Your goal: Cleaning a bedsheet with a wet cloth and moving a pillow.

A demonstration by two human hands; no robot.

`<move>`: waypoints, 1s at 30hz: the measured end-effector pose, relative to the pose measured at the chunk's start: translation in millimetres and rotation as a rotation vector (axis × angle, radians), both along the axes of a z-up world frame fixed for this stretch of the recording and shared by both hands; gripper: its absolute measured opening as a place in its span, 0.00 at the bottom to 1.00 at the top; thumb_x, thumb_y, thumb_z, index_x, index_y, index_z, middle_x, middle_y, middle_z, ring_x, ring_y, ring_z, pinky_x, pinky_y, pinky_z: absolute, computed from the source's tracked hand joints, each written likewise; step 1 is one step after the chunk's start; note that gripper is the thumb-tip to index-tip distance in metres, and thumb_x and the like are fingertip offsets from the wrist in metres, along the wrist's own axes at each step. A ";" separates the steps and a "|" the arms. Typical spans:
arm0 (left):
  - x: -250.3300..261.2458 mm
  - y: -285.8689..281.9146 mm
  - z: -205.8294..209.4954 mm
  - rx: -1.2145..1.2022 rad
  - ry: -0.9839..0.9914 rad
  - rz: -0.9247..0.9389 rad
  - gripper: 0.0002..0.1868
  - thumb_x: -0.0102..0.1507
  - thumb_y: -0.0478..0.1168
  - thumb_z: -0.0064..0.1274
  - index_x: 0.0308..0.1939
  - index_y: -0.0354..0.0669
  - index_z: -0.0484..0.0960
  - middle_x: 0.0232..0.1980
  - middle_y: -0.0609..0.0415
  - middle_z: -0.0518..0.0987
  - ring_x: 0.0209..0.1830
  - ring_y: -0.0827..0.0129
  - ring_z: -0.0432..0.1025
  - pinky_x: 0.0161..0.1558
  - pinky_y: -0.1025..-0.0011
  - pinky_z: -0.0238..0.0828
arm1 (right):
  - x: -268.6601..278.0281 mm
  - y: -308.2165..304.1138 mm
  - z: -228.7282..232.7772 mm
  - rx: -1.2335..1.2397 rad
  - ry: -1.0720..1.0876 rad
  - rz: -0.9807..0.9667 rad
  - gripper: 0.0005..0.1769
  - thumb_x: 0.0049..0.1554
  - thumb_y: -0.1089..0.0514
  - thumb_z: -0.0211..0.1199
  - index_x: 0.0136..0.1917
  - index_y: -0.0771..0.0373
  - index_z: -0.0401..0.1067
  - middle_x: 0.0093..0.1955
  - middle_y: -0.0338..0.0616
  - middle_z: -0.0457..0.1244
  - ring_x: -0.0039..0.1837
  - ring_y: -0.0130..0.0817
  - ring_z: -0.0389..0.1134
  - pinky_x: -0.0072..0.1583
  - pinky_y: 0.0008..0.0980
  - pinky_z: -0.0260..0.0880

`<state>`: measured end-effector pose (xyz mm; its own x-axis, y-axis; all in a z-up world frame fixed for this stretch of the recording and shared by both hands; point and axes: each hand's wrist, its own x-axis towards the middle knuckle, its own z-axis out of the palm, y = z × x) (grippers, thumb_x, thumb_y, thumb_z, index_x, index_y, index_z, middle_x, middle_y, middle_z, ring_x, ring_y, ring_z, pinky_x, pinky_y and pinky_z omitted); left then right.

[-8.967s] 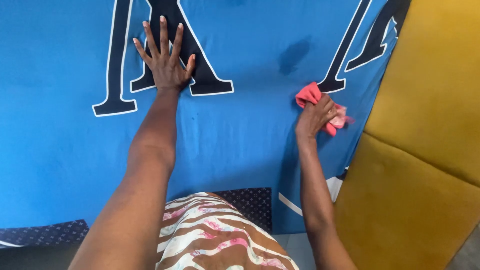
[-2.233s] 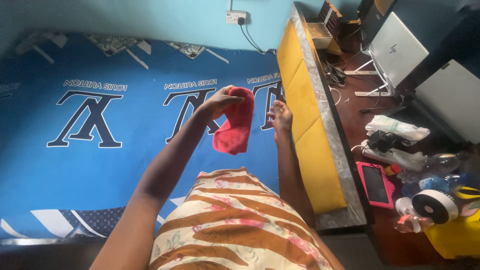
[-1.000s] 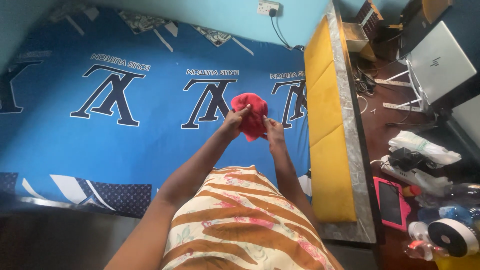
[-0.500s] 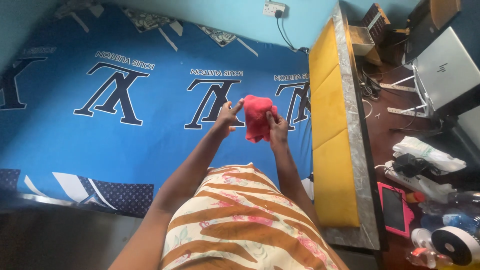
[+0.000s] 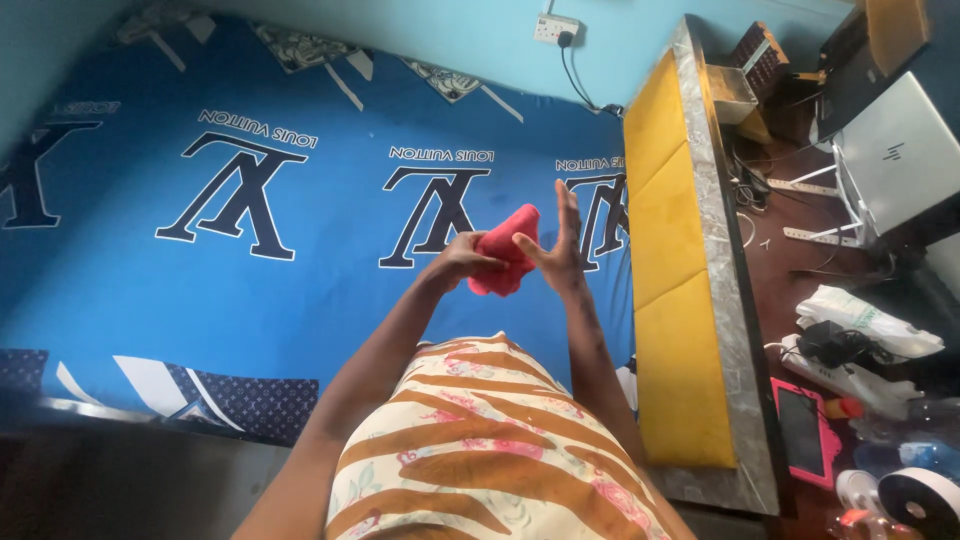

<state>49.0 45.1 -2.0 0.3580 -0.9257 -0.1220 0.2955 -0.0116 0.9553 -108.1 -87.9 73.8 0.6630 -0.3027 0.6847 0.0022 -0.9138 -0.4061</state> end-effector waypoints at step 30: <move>-138.8 -48.6 23.8 -0.030 0.253 -0.466 0.34 0.57 0.43 0.68 0.65 0.49 0.71 0.50 0.59 0.81 0.44 0.73 0.75 0.43 0.70 0.72 | -208.0 62.1 -16.5 1.249 -0.467 -0.375 0.13 0.56 0.65 0.68 0.55 0.67 0.77 0.49 0.39 0.71 0.48 0.25 0.72 0.51 0.27 0.74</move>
